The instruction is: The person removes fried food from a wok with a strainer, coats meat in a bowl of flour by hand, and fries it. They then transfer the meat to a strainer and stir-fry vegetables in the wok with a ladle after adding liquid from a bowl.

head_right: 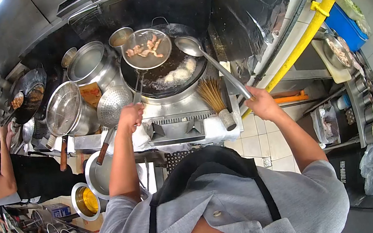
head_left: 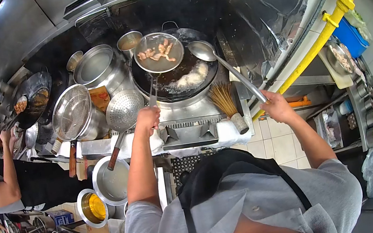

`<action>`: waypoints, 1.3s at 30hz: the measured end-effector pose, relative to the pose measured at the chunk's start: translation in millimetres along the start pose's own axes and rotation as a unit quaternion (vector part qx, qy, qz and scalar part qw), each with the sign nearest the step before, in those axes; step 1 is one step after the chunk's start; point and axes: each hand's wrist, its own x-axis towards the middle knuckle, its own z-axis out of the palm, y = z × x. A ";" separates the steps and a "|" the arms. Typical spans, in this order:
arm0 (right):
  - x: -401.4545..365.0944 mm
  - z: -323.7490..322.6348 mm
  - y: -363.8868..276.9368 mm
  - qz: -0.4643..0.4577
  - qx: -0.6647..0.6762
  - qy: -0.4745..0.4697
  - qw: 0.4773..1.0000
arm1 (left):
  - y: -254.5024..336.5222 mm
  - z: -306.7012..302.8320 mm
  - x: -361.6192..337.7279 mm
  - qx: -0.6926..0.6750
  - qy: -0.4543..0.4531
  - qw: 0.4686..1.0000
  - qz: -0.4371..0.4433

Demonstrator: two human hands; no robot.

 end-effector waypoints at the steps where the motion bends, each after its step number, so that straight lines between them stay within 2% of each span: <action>1: -6.1 -2.6 -1.2 0.047 0.024 -0.013 0.999 | 0.5 -6.2 -1.6 0.038 0.048 0.998 0.013; 2: -10.2 -6.3 -12.8 0.091 0.035 -0.030 0.995 | -1.3 -15.1 1.2 0.044 0.062 0.996 0.042; 3: -7.8 -3.7 -7.6 0.094 0.038 -0.032 0.994 | -0.5 -23.4 1.2 0.052 0.075 0.993 0.070; 6: 0.4 11.1 3.0 0.088 0.187 -0.012 0.978 | 9.7 -46.2 -5.8 0.123 0.104 0.984 0.081; 8: 3.3 11.7 -8.5 0.097 0.155 -0.012 0.983 | 18.1 -59.1 -12.7 0.243 0.125 0.960 0.056; 9: 5.0 10.3 -13.0 0.105 0.119 -0.014 0.987 | 20.0 -65.0 -15.7 0.247 0.124 0.959 0.056; 10: 11.4 14.0 -6.0 0.107 0.122 -0.013 0.987 | 20.7 -70.7 -19.3 0.248 0.088 0.964 0.029; 12: 25.6 28.7 15.3 0.002 0.055 0.034 0.998 | 30.4 -70.5 -28.7 0.240 0.022 0.970 -0.041; 13: 28.3 33.3 21.0 0.005 0.057 0.035 0.998 | 33.8 -70.3 -29.7 0.243 0.020 0.969 -0.042; 15: 29.9 40.8 15.1 -0.007 0.074 0.018 0.997 | 40.2 -69.6 -27.6 0.196 -0.061 0.972 -0.114; 16: 26.7 45.5 10.5 0.033 0.076 0.017 0.996 | 42.3 -66.6 -25.8 0.196 -0.063 0.972 -0.114; 18: 18.8 54.7 -4.2 0.056 0.070 0.007 0.996 | 45.5 -56.4 -22.3 0.150 -0.125 0.970 -0.148; 19: 14.4 57.4 -7.0 0.078 0.065 -0.004 0.995 | 42.5 -51.6 -18.5 0.146 -0.125 0.970 -0.147; 20: 19.0 73.3 15.9 0.049 0.035 0.011 0.998 | 36.1 -46.4 -12.1 0.103 -0.155 0.968 -0.167; 22: 7.7 75.8 11.0 0.012 0.036 -0.005 0.999 | 21.5 -37.5 3.7 0.028 -0.182 0.964 -0.191; 23: 8.3 80.0 2.1 -0.030 0.040 -0.025 0.998 | 16.1 -34.2 7.3 -0.008 -0.172 0.966 -0.193; 25: 7.6 79.7 -18.2 -0.075 0.020 -0.031 0.996 | 10.4 -15.0 -4.3 0.008 -0.135 0.984 -0.117; 27: 17.3 88.8 -4.1 -0.123 0.005 0.020 0.992 | -10.1 -6.8 -1.5 0.004 -0.132 0.989 -0.072; 28: 21.9 91.2 -11.5 -0.137 0.006 0.010 0.991 | -9.8 -2.8 -8.3 -0.006 -0.127 0.989 -0.072; 30: 21.3 82.1 -26.5 -0.123 -0.013 0.046 0.991 | -10.7 2.8 -19.2 -0.006 -0.114 0.990 -0.083; 33: 32.6 68.7 -48.0 -0.107 0.038 0.026 0.993 | -21.5 2.2 -29.8 -0.024 -0.116 0.992 -0.045; 34: 47.1 71.5 -32.8 -0.188 0.002 0.062 0.980 | -24.9 1.3 -31.9 -0.020 -0.106 0.993 -0.043; 35: 51.4 67.8 -39.7 -0.185 0.001 0.064 0.981 | -26.4 0.7 -36.5 -0.019 -0.110 0.993 -0.044; 37: 54.9 56.7 -64.0 0.001 0.174 -0.039 0.984 | -28.4 1.8 -45.5 0.015 -0.072 0.997 -0.017; 39: 54.4 46.4 -84.6 0.078 0.292 -0.075 0.950 | -37.5 -0.8 -46.5 0.016 -0.056 0.998 -0.019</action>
